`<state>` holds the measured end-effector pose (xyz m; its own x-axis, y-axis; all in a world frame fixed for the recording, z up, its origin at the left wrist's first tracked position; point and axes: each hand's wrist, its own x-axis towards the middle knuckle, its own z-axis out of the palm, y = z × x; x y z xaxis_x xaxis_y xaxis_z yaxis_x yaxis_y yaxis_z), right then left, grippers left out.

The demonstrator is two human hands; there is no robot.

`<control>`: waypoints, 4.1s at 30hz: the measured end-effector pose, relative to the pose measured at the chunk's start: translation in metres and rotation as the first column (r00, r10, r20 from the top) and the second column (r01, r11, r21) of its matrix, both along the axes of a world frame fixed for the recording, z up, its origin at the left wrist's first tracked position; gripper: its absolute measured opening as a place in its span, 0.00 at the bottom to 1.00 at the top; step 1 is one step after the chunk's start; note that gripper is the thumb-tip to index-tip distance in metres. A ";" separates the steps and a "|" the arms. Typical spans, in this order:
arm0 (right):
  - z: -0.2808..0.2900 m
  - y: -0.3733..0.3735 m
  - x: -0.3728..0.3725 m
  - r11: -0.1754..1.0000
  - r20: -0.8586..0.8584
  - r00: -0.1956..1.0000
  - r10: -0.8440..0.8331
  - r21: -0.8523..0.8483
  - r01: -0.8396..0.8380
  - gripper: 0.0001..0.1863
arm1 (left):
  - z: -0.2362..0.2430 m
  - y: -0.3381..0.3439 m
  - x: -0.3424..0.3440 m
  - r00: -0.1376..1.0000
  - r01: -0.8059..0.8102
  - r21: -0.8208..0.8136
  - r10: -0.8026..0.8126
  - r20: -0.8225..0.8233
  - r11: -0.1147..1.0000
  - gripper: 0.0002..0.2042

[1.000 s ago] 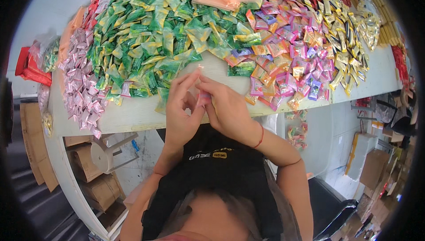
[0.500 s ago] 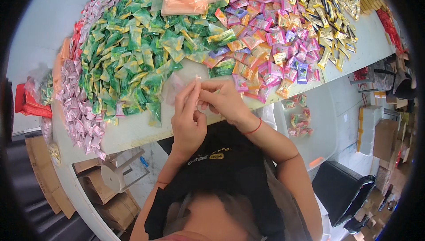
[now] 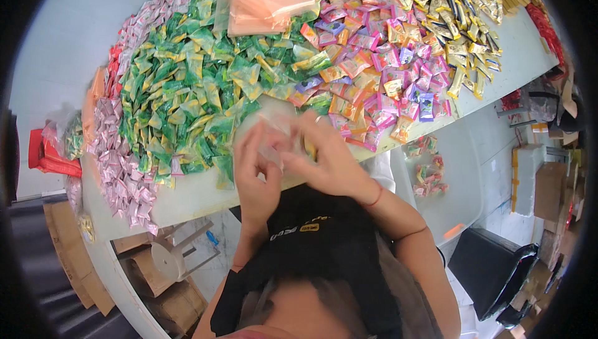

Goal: The person repeatedly picks small wrapped candies from a table and places them into small clear plastic bags. They seal each bag and set it aside on the table. The process is repeated continuously with candies of various colors.

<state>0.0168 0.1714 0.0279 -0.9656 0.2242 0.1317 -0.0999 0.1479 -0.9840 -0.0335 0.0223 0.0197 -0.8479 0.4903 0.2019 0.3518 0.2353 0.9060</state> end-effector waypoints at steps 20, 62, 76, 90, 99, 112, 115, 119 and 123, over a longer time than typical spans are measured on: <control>-0.011 -0.006 0.002 0.894 -0.133 0.935 -0.328 -0.364 0.261 0.19 | -0.024 -0.010 -0.011 0.975 -0.217 0.001 0.217 -0.055 0.976 0.16; -0.008 0.097 -0.030 0.520 -0.425 0.899 -0.101 0.748 0.412 0.08 | -0.008 -0.002 -0.018 0.977 -0.208 0.248 0.213 0.007 0.946 0.02; 0.025 0.225 -0.224 0.659 -0.532 0.847 0.021 0.644 0.388 0.12 | 0.025 -0.013 -0.028 0.942 -0.276 0.115 0.292 -0.166 0.954 0.02; -0.034 0.249 -0.333 0.063 -0.278 0.948 -0.155 0.955 0.291 0.13 | 0.020 -0.018 -0.033 0.935 -0.168 0.050 0.175 -0.308 0.985 0.10; 0.022 0.352 -0.280 0.730 -0.057 0.800 -0.597 0.373 0.572 0.17 | 0.013 -0.012 -0.032 0.963 -0.268 0.244 0.253 0.093 0.932 0.06; 0.061 0.331 -0.236 0.648 -0.547 0.660 -0.515 0.257 0.717 0.12 | 0.028 -0.022 -0.030 0.965 -0.155 -0.061 0.138 -0.222 0.986 0.06; 0.059 0.366 -0.171 0.732 -0.493 0.624 -0.606 -0.038 0.680 0.08 | 0.028 -0.019 -0.033 0.969 -0.106 -0.101 0.080 -0.233 0.989 0.08; 0.036 0.369 -0.108 0.525 -0.103 0.539 -0.836 0.130 0.841 0.14 | 0.018 -0.023 -0.035 0.967 -0.097 -0.088 0.072 -0.245 0.991 0.10; -0.007 0.388 -0.095 0.297 -0.025 0.568 -0.823 0.833 0.466 0.21 | 0.017 -0.019 -0.030 0.973 -0.078 -0.037 0.068 -0.219 0.996 0.12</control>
